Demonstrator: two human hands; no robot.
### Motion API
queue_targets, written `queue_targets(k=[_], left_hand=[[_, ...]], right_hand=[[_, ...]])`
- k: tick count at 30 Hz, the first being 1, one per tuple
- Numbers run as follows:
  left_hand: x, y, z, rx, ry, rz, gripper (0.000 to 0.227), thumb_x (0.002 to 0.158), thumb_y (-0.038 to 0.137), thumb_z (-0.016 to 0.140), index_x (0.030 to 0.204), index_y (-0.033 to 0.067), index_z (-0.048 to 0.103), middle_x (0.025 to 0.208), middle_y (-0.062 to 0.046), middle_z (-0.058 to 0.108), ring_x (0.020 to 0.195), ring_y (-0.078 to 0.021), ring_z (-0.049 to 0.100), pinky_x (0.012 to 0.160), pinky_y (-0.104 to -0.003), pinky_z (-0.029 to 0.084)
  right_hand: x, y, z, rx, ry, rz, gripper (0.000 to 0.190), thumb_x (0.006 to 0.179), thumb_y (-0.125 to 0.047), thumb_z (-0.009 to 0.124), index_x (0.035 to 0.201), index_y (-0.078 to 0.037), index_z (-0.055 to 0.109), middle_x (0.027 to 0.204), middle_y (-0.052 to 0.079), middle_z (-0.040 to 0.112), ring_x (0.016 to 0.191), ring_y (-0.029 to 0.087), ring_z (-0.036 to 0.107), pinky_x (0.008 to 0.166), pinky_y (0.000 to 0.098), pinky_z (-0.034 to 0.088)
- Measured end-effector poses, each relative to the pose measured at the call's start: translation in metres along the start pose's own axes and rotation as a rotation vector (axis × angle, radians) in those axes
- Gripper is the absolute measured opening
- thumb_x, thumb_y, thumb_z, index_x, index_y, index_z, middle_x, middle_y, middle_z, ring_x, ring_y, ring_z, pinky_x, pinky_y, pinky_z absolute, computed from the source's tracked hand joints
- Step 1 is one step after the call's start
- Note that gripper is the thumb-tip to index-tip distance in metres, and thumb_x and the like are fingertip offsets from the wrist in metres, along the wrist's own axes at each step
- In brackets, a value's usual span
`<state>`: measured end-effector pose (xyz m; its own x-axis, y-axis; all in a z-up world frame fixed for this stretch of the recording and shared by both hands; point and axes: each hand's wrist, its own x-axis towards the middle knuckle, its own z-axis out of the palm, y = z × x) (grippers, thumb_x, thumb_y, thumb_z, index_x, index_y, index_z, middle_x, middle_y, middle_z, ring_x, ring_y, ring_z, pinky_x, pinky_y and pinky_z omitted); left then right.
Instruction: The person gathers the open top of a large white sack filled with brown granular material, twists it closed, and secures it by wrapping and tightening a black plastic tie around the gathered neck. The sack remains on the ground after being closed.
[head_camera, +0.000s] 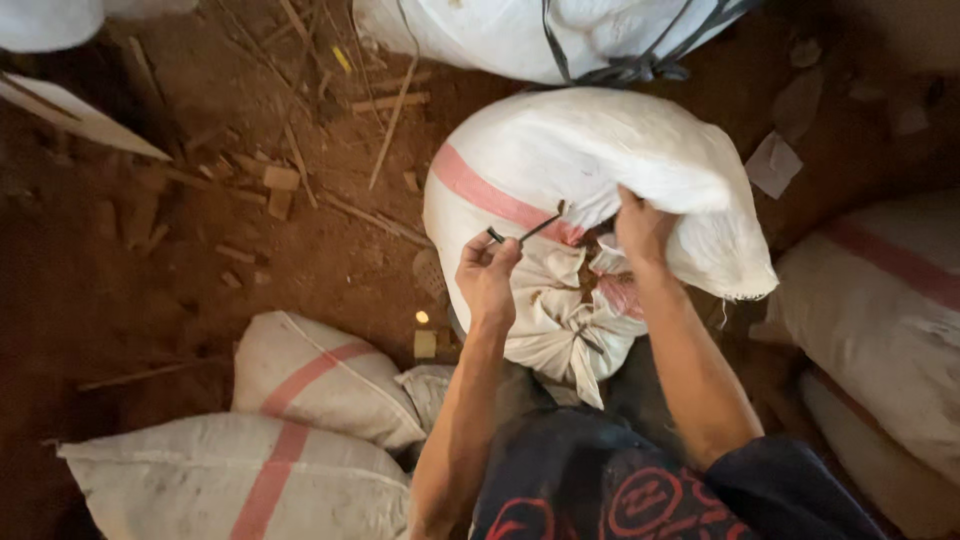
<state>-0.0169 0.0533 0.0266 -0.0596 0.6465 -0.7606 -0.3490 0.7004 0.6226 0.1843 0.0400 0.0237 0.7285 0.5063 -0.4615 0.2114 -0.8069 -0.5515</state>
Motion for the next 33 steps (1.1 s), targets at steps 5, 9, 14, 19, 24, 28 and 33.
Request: queue_targets(k=[5,9,14,19,24,28,33], left_hand=[[0.004,0.039,0.047,0.088,-0.248,0.148,0.028,0.085,-0.005,0.081,0.107,-0.0050,0.063,0.085,-0.004,0.065,0.075,-0.0122,0.063,0.068,-0.027,0.052],[-0.003,0.051,0.086,0.551,-0.367,0.178,0.025,0.083,0.002,0.083,0.103,-0.0026,0.068,0.077,-0.005,0.069,0.067,-0.0108,0.061,0.058,-0.026,0.049],[-0.015,0.050,0.075,0.602,-0.475,0.256,0.024,0.085,0.011,0.081,0.103,-0.0030,0.072,0.093,-0.008,0.075,0.080,-0.0125,0.067,0.071,-0.026,0.056],[-0.018,0.034,0.062,0.859,-0.364,0.863,0.086,0.078,0.031,0.084,0.145,-0.0102,0.048,0.138,-0.027,0.059,0.129,-0.0374,0.057,0.109,-0.047,0.047],[0.004,-0.017,0.080,1.265,-0.296,0.522,0.120,0.056,0.054,0.088,0.143,-0.0120,0.038,0.144,-0.030,0.044,0.136,-0.0421,0.040,0.117,-0.053,0.030],[0.003,-0.057,0.066,1.390,-0.377,0.699,0.139,0.047,0.066,0.086,0.145,-0.0155,0.032,0.158,-0.032,0.026,0.146,-0.0514,0.021,0.118,-0.062,0.016],[0.012,-0.102,0.071,1.453,0.004,0.893,0.099,0.063,0.044,0.086,0.148,0.0082,0.051,0.161,-0.011,0.045,0.153,-0.0375,0.036,0.126,-0.057,0.024]], right_hand=[[-0.028,0.007,-0.021,-0.013,0.176,-0.408,0.020,0.101,-0.013,0.069,0.110,0.003,0.061,0.089,0.015,0.065,0.078,0.033,0.065,0.076,0.0436,0.052],[-0.073,0.002,-0.020,0.059,0.063,-0.722,0.033,0.101,-0.007,0.062,0.132,0.002,0.052,0.121,0.026,0.060,0.102,0.042,0.064,0.090,0.0429,0.054],[-0.063,0.004,0.000,0.244,-0.092,-0.731,0.018,0.107,-0.002,0.051,0.123,-0.001,0.060,0.118,0.015,0.067,0.104,0.031,0.070,0.086,0.0359,0.061],[-0.040,0.007,0.009,0.375,-0.241,-0.235,0.017,0.106,-0.014,0.056,0.101,-0.001,0.065,0.081,0.008,0.065,0.072,0.021,0.062,0.067,0.0356,0.053],[0.013,0.009,0.014,0.807,-0.357,-0.203,0.027,0.110,-0.020,0.051,0.089,-0.004,0.053,0.076,0.002,0.054,0.070,0.015,0.054,0.072,0.0340,0.054],[0.029,0.031,0.006,0.712,-0.559,-0.321,0.035,0.113,-0.021,0.048,0.082,-0.004,0.053,0.072,0.003,0.051,0.067,0.014,0.050,0.067,0.0312,0.045],[0.037,0.050,-0.034,0.393,-0.495,-0.606,0.026,0.110,-0.015,0.049,0.090,0.000,0.056,0.081,0.005,0.052,0.072,0.013,0.051,0.065,0.0295,0.043]])
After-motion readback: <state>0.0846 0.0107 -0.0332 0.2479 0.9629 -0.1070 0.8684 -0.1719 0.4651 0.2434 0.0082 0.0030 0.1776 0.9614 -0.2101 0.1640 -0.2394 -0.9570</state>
